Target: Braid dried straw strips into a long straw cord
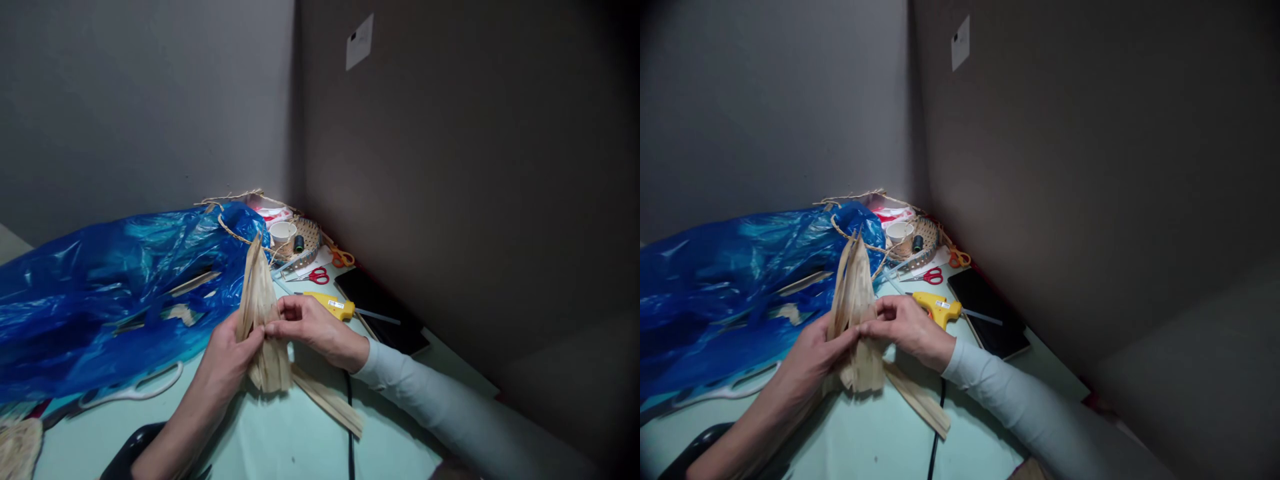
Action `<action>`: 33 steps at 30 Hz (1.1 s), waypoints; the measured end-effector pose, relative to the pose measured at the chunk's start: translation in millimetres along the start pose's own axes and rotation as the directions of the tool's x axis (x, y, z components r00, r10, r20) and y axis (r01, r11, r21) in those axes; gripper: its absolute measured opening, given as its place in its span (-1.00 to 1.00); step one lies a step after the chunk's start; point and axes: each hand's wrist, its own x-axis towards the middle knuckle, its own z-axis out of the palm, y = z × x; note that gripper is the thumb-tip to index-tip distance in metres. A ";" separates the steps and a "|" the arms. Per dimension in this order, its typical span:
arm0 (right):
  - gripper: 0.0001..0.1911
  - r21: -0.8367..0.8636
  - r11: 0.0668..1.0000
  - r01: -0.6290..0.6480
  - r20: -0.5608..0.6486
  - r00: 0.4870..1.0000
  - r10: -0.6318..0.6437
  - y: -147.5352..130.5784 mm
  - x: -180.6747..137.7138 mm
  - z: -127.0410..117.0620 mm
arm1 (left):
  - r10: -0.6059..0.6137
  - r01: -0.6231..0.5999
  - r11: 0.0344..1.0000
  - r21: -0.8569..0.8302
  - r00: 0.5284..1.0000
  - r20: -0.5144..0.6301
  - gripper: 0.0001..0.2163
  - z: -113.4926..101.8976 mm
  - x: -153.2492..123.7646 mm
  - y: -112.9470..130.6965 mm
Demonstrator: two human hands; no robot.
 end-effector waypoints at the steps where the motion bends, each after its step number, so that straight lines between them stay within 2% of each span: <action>1: -0.58 0.038 0.999 -0.005 0.034 0.999 0.003 -2.6 -1.5 0.5 | -0.008 0.008 1.000 -0.021 1.000 0.006 -0.65 0.9 -0.6 -0.3; 6: -0.72 0.296 0.955 -0.013 0.205 0.978 -0.051 -31.6 -12.9 -10.1 | -0.072 0.075 0.989 -0.129 0.997 0.028 -0.79 -2.5 0.8 -0.5; 8: -0.79 0.398 0.914 0.073 0.234 0.956 -0.178 -47.8 -19.9 -21.4 | -0.098 0.098 0.982 -0.163 0.995 0.008 -0.81 -8.2 5.1 -1.5; 10: -0.81 0.484 0.847 0.222 0.134 0.937 -0.322 -63.3 -28.4 -34.7 | -0.128 0.126 0.972 -0.196 0.992 0.005 -0.82 -14.4 10.3 -2.9; 11: -0.81 0.510 0.819 0.263 0.081 0.933 -0.350 -70.0 -32.6 -41.4 | -0.141 0.139 0.968 -0.211 0.990 0.006 -0.82 -17.2 12.7 -3.7; 15: -0.88 0.529 0.762 0.375 -0.116 0.921 -0.373 -85.3 -41.8 -63.1 | -0.166 0.162 0.954 -0.252 0.986 0.004 -0.81 -23.3 16.8 -5.6; 18: -0.84 0.489 0.775 0.400 -0.172 0.915 -0.364 -80.6 -35.1 -66.2 | -0.169 0.175 0.947 -0.268 0.984 0.048 -0.83 -21.5 13.0 -3.8; 21: -0.86 0.380 0.888 0.260 -0.100 0.966 -0.240 -64.0 -21.8 -53.0 | -0.160 0.191 0.946 -0.263 0.978 0.135 -0.72 -14.1 4.2 1.1; 23: -0.79 0.182 0.976 0.121 -0.027 0.993 -0.119 -50.4 -14.6 -38.1 | -0.155 0.205 0.950 -0.237 0.964 0.215 -0.72 -6.8 -3.0 3.2; 24: -0.76 0.068 0.992 0.104 0.002 0.995 -0.104 -43.8 -12.2 -30.2 | -0.155 0.213 0.953 -0.217 0.955 0.254 -0.74 -2.9 -6.5 3.3; 26: -0.71 -0.056 0.992 0.111 0.108 0.989 -0.104 -32.1 -9.7 -16.1 | -0.158 0.219 0.961 -0.167 0.935 0.318 -0.78 4.4 -12.5 0.6; 28: -0.67 -0.060 0.995 0.081 0.161 0.985 -0.070 -22.6 -9.3 -5.9 | -0.159 0.213 0.971 -0.111 0.916 0.369 -0.75 10.1 -16.6 -5.2; 33: -0.58 -0.117 0.992 0.049 0.120 0.992 -0.035 -13.9 -8.7 -1.0 | -0.141 0.182 0.982 -0.045 0.876 0.462 -0.63 17.7 -21.1 -17.0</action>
